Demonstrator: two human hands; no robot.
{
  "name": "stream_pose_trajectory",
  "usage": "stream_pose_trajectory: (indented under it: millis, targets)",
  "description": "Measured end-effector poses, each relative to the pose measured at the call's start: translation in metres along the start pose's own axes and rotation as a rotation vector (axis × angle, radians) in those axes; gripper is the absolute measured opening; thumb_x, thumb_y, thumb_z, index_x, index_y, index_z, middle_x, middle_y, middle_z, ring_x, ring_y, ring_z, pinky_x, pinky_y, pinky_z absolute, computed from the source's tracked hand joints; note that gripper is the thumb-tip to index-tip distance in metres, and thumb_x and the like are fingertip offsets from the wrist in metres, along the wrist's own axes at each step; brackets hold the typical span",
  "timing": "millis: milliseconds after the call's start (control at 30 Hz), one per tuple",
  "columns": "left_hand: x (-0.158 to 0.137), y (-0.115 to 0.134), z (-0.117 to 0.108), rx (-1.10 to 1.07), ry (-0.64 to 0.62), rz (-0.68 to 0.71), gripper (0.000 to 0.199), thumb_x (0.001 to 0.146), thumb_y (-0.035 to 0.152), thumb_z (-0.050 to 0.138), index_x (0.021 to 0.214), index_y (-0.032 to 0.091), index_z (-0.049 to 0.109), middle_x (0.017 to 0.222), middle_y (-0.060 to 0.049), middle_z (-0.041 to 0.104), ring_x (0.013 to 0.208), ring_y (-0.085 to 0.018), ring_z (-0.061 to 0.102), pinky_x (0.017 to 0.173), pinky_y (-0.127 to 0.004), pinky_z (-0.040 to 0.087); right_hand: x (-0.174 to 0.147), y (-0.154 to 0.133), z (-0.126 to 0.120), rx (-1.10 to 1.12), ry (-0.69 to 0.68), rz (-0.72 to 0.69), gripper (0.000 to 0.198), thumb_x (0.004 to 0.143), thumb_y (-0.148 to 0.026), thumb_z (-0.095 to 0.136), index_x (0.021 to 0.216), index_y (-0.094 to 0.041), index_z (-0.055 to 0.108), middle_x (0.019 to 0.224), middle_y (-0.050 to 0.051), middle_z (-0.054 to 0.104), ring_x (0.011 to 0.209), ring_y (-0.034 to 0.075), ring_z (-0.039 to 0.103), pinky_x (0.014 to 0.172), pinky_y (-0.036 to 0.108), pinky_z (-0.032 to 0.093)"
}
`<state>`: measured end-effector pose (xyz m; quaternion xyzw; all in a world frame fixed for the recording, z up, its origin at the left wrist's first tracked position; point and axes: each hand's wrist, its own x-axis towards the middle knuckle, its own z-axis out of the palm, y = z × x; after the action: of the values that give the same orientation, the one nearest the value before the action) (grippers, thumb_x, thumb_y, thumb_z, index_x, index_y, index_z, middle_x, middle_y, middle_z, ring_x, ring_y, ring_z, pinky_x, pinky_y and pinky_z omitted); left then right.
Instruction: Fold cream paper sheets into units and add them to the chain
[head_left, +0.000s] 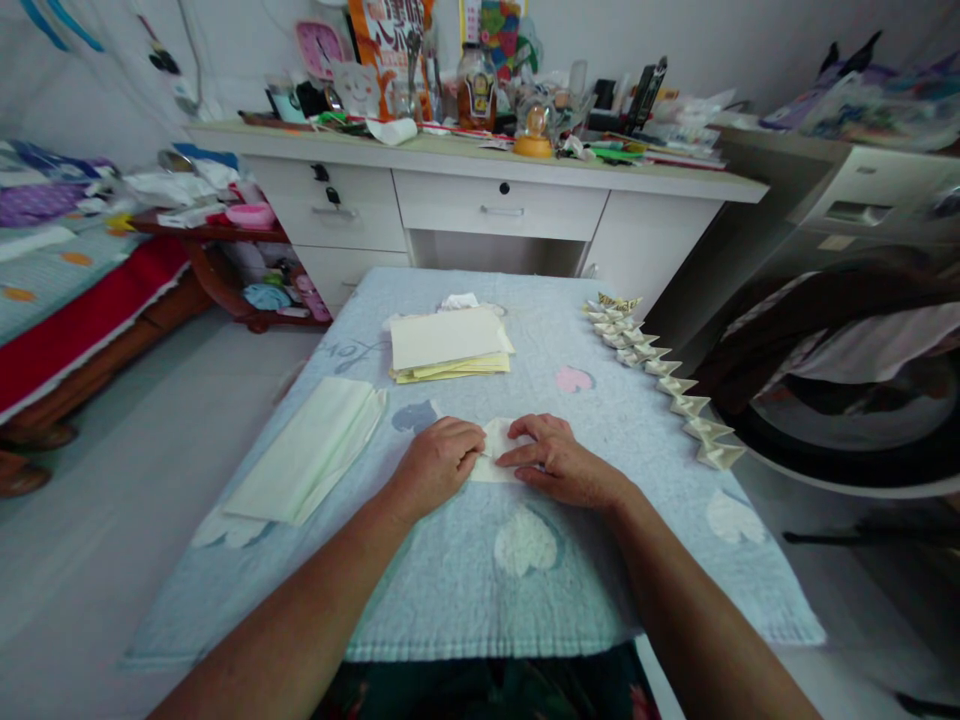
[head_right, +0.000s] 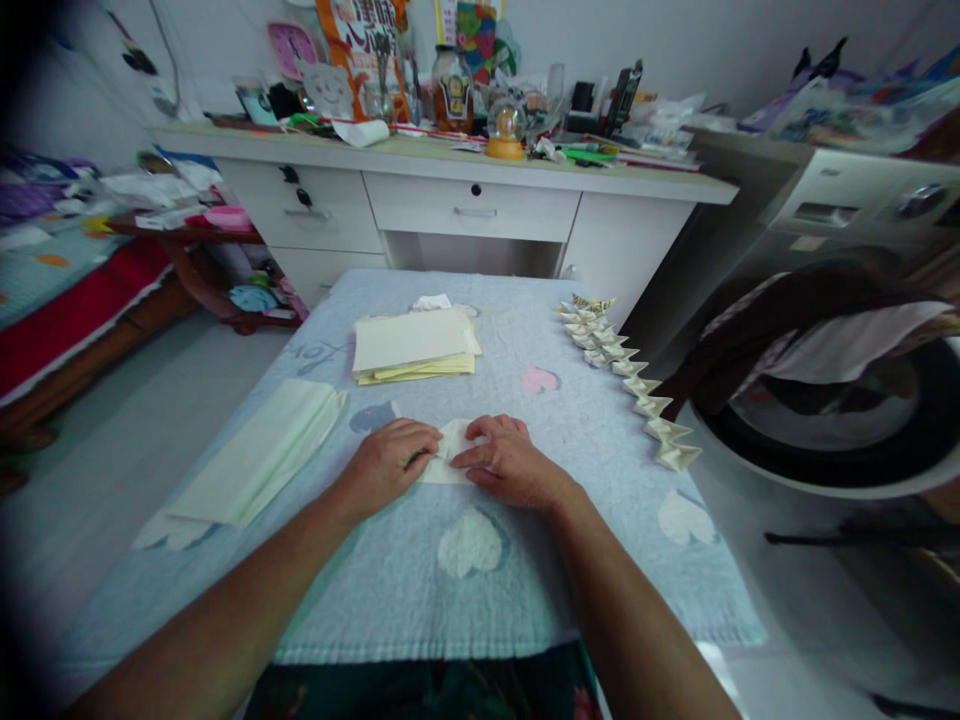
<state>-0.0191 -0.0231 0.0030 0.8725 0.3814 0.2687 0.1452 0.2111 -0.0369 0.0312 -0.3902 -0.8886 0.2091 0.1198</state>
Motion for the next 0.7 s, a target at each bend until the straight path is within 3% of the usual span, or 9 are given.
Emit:
stream_pose_trajectory:
  millis: [700]
  targets:
    - [-0.0003,-0.0017,0.0023,0.075,0.016,0.119,0.017,0.084,0.01,0.053,0.083,0.018,0.067,0.087,-0.005,0.071,0.091,-0.019,0.063,0.083,-0.035,0.051,0.0,-0.0011,-0.0019,0.008,-0.017,0.016,0.032,0.085,-0.022,0.063,0.114,-0.035,0.068,0.119,0.007,0.053,0.111,0.023,0.047,0.099,0.047,0.031]
